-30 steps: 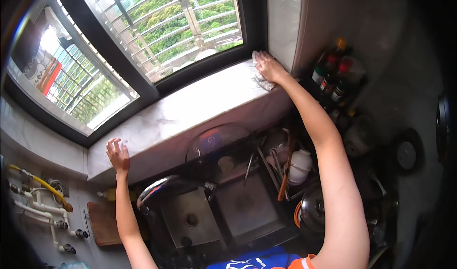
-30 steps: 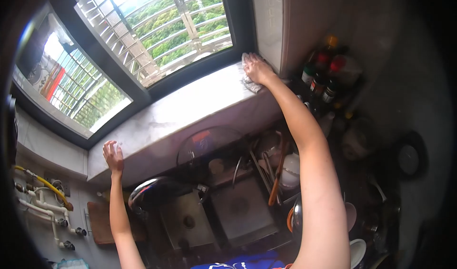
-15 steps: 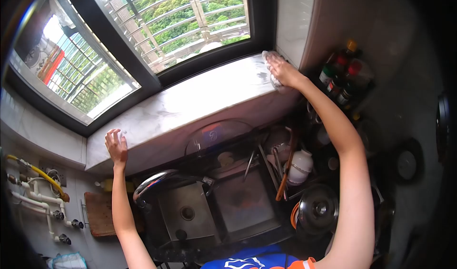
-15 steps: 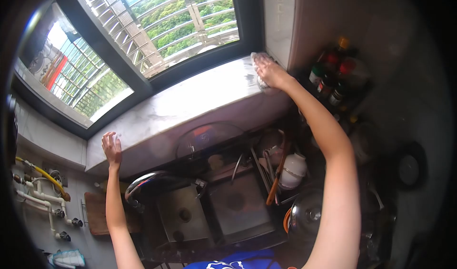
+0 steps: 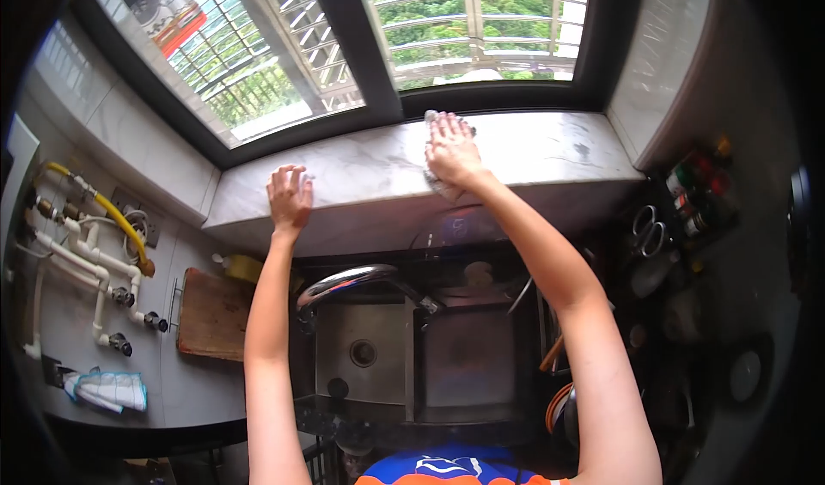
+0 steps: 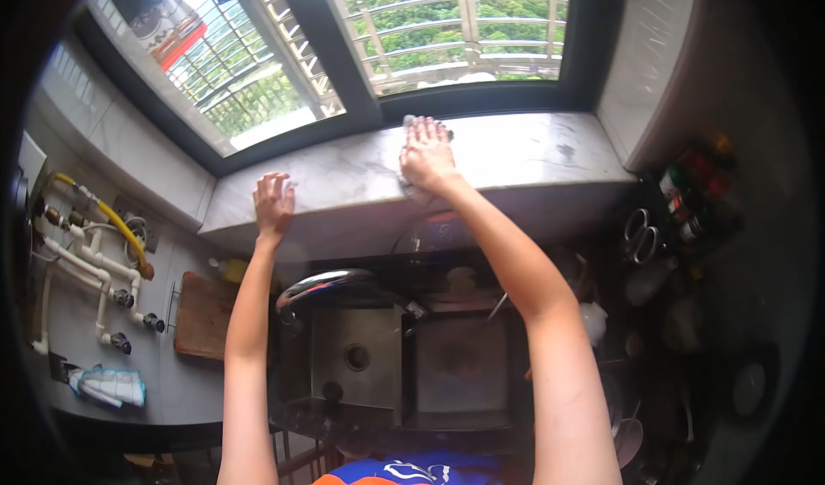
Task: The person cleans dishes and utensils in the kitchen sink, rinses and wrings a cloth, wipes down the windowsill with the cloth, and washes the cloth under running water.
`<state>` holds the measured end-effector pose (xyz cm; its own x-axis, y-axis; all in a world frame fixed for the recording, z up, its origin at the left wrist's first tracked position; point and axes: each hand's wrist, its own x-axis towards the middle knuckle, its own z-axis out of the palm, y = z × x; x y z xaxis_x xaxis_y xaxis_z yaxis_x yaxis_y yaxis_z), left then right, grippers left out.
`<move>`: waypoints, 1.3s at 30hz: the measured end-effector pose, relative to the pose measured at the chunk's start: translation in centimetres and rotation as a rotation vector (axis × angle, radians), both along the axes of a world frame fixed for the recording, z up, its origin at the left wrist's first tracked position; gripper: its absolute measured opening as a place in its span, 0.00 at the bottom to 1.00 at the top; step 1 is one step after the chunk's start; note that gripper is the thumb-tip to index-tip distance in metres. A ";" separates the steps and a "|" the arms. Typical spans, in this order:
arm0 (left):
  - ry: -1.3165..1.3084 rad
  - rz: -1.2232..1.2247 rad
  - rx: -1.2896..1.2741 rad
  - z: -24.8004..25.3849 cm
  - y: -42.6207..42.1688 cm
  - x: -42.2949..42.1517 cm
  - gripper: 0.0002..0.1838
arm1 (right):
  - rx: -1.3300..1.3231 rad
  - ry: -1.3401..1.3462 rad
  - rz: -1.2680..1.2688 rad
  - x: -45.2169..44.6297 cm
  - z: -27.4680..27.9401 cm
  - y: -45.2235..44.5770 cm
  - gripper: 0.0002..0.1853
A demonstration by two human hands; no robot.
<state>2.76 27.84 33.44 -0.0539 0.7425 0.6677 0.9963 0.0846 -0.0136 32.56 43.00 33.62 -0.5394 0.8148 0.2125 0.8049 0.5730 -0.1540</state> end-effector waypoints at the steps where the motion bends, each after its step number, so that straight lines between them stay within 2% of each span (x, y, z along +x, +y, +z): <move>1: 0.012 0.005 0.003 -0.1 0.1 -0.1 0.14 | 0.023 0.048 0.055 -2.3 -0.4 -0.5 0.32; 4: 0.001 0.010 0.000 -0.4 0.1 -0.5 0.15 | 0.054 0.165 0.243 -7.8 -0.4 -3.4 0.31; 8: -0.039 -0.011 -0.012 -0.2 -0.2 -0.7 0.16 | 0.025 0.051 0.434 -7.7 -0.1 -5.1 0.30; 10: -0.056 -0.019 -0.019 0.3 -0.3 -0.6 0.17 | 0.279 0.000 0.412 -5.4 -2.2 -2.7 0.27; 12: -0.028 -0.045 0.029 0.1 -0.4 -0.6 0.17 | 0.192 -0.278 0.250 -0.4 -0.1 -0.4 0.26; 14: -0.011 -0.053 0.063 -0.1 -0.2 -0.7 0.17 | 0.124 -0.058 0.090 4.2 -2.2 3.6 0.30; 16: -0.021 -0.022 0.077 0.1 -0.4 -0.3 0.18 | 0.024 0.000 0.023 5.9 -0.9 3.2 0.30; 17: 0.003 -0.014 0.108 0.2 -0.4 -0.1 0.17 | 0.022 -0.005 0.025 4.9 -0.4 2.7 0.30; 19: -0.010 -0.004 0.100 0.2 -0.3 -0.1 0.17 | -0.010 -0.027 -0.200 2.3 -0.2 1.2 0.31; 22: -0.021 -0.008 0.097 0.0 -0.4 -0.3 0.17 | 0.040 -0.089 -0.174 -2.5 -1.2 0.2 0.31; 24: 0.009 -0.002 0.101 0.0 -0.5 -0.4 0.17 | 0.084 0.112 -0.111 -7.3 -3.0 -0.1 0.30; 26: 0.012 -0.004 0.092 -0.4 -0.5 -0.4 0.18 | -0.152 -0.301 0.247 -13.2 -0.6 -2.1 0.28; 28: -0.021 0.040 0.020 -0.3 -0.4 -0.5 0.17 | -0.144 -0.207 0.404 -18.4 4.4 -8.6 0.24; 30: -0.049 0.010 0.039 -0.3 -0.7 -1.5 0.17 | 0.000 0.240 0.298 -21.9 0.3 -8.9 0.23; 32: -0.158 -0.029 0.048 -0.7 -1.0 -1.8 0.17 | 0.091 0.160 0.288 -22.0 0.0 -8.5 0.24; 34: -0.116 -0.044 0.021 -0.8 -1.0 -2.0 0.18 | 0.057 0.091 0.362 -19.9 0.6 -8.5 0.22; 35: -0.037 -0.053 0.027 -1.0 -0.8 -2.1 0.18 | 0.002 0.138 0.316 -18.1 0.1 -7.4 0.18; 36: 0.045 -0.060 0.025 -1.4 -1.0 -2.2 0.18 | 0.067 0.149 0.128 -16.2 -2.5 -5.4 0.15; 37: 0.024 -0.067 0.021 -1.3 -1.1 -2.1 0.18 | -0.018 0.127 -0.079 -13.3 1.4 -8.3 0.14; 38: 0.018 -0.074 0.022 -1.4 -1.1 -1.9 0.18 | 0.193 0.114 -0.273 -11.0 -0.8 -6.4 0.15; 39: 0.029 -0.065 0.033 -1.5 -1.0 -1.9 0.18 | 0.085 0.162 -0.399 -8.8 0.7 -6.4 0.19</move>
